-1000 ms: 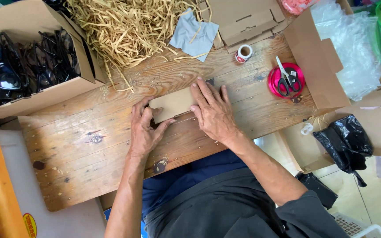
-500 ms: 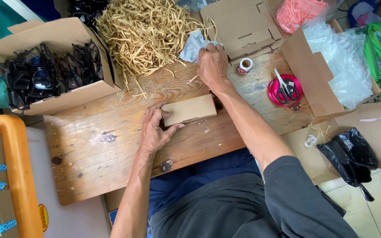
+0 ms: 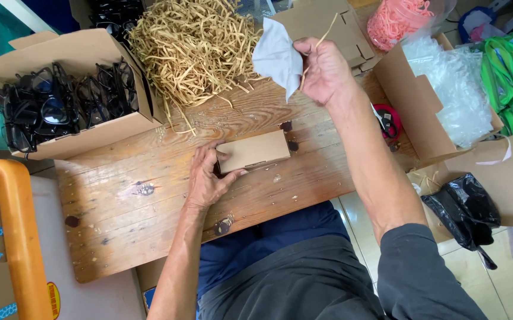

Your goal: The person cleans sunglasses with a cloth, places them into a plastic pouch, and then puts them into a cardboard box with shredded paper filler.

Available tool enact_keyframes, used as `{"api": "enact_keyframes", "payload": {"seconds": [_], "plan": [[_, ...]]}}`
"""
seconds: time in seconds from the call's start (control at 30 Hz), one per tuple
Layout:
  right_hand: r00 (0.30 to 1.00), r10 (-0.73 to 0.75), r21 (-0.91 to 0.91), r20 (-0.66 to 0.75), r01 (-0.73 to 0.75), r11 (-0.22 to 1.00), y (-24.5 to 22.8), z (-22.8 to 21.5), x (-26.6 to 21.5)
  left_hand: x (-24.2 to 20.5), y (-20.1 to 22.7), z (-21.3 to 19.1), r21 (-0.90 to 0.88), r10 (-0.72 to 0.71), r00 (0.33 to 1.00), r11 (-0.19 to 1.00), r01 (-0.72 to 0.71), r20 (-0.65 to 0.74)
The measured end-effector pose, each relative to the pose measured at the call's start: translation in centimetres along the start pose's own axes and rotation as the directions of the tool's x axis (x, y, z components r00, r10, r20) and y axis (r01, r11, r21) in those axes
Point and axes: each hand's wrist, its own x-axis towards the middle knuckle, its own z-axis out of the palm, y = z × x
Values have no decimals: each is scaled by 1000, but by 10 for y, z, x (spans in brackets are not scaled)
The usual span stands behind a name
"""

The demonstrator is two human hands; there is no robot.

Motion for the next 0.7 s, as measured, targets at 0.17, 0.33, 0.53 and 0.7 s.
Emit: {"api": "enact_keyframes", "payload": {"seconds": [0.17, 0.33, 0.53, 0.7], "plan": [[929, -370, -274, -14, 352, 895, 5, 6, 12, 2, 3, -2, -16, 6, 1000, 1000, -6, -7], [712, -623, -706, 324, 620, 343, 18, 27, 10, 2, 6, -3, -33, 22, 1000, 999, -22, -17], [919, 57, -920, 389, 384, 81, 59, 41, -28, 9, 16, -4, -78, -194, 981, 978, 195, 24], [914, -235, -915, 330, 248, -320, 90, 0, -13, 8, 16, -6, -69, -217, 976, 973, 219, 38]]}}
